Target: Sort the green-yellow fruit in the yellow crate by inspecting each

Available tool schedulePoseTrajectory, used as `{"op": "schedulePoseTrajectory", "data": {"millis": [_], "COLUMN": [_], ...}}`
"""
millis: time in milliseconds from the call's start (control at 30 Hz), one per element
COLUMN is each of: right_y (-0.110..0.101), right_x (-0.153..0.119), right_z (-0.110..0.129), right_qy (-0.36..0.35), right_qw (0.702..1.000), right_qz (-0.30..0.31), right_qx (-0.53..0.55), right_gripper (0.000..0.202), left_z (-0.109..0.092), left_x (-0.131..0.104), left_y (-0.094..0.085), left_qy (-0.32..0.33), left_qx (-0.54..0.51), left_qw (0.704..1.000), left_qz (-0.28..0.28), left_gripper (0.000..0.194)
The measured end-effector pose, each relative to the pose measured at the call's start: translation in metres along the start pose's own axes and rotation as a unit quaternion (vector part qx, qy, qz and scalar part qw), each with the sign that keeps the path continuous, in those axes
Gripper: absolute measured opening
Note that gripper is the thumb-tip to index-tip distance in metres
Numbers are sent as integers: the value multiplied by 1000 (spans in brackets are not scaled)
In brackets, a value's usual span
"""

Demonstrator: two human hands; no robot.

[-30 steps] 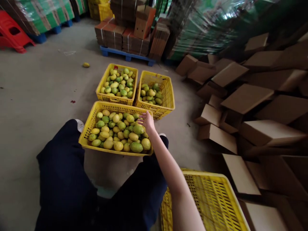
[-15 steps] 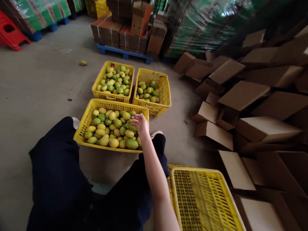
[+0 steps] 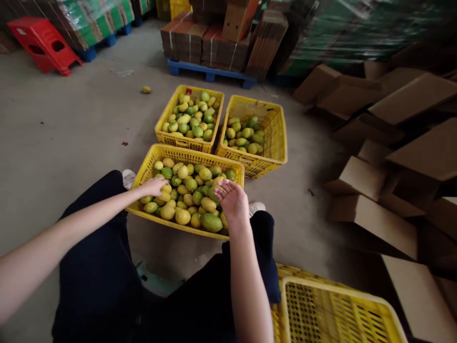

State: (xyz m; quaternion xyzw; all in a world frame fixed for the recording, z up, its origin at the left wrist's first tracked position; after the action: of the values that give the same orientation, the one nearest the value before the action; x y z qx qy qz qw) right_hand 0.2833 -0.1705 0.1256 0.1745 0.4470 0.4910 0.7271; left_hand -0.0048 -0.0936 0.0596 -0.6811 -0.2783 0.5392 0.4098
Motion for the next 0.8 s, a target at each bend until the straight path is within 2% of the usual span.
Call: {"op": "schedulePoseTrajectory", "data": {"millis": [67,133,233,300,400,500,600,633,700,767,800], "right_y": [3,5,10,15,25,36,52,57,60,54,50], "right_x": [-1,-3,-6,-8,-11,-15,-19,-21,-22,-19,-16], "right_z": [3,7,6,-2,-25,-49,-69,-73,-76,-75,-74], "right_qy": [1,-11,-20,-6,11,21,98,122,144,154,155], "right_qw": [1000,1000,999,998,995,995,995,991,987,987,987], "right_qz": [3,7,2,5,-6,-44,13,42,69,47,29], "right_qx": [-5,-20,-40,-59,-95,-87,-32,-19,-13,-17,-16], "right_gripper": [4,5,5,5,8,21,17,15,13,9,8], "left_z": [-10,-18,-16,-9,-8,-27,-47,-49,-43,-32,-28], "left_x": [7,10,13,13,6,-17,-45,-51,-53,-45,-38], "left_y": [23,39,41,27,-13,-59,-94,-99,-99,-85,-72], "left_qy": [-30,-54,-50,-34,6,76,164,171,146,98,74], "left_qx": [12,11,-17,-57,-143,-242,-300,-300,-273,-221,-192], "left_qw": [998,996,996,995,986,965,939,938,949,965,973], "left_qz": [46,64,69,77,82,72,32,8,-54,-99,-103], "left_gripper": [52,57,49,41,40,52,57,58,54,44,38]}}
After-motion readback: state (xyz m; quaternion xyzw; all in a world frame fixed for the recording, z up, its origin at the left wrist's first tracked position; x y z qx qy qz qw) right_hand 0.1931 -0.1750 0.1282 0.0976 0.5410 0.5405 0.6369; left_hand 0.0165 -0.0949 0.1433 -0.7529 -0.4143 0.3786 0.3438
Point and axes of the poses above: each hand's wrist, its own x-axis towards the middle knuckle, its own y-axis out of the palm, z = x × y, the point moved 4 cm from there along x, towards the middle knuckle, and after that the axes turned 11 degrees about x, right-handed, at the moved point
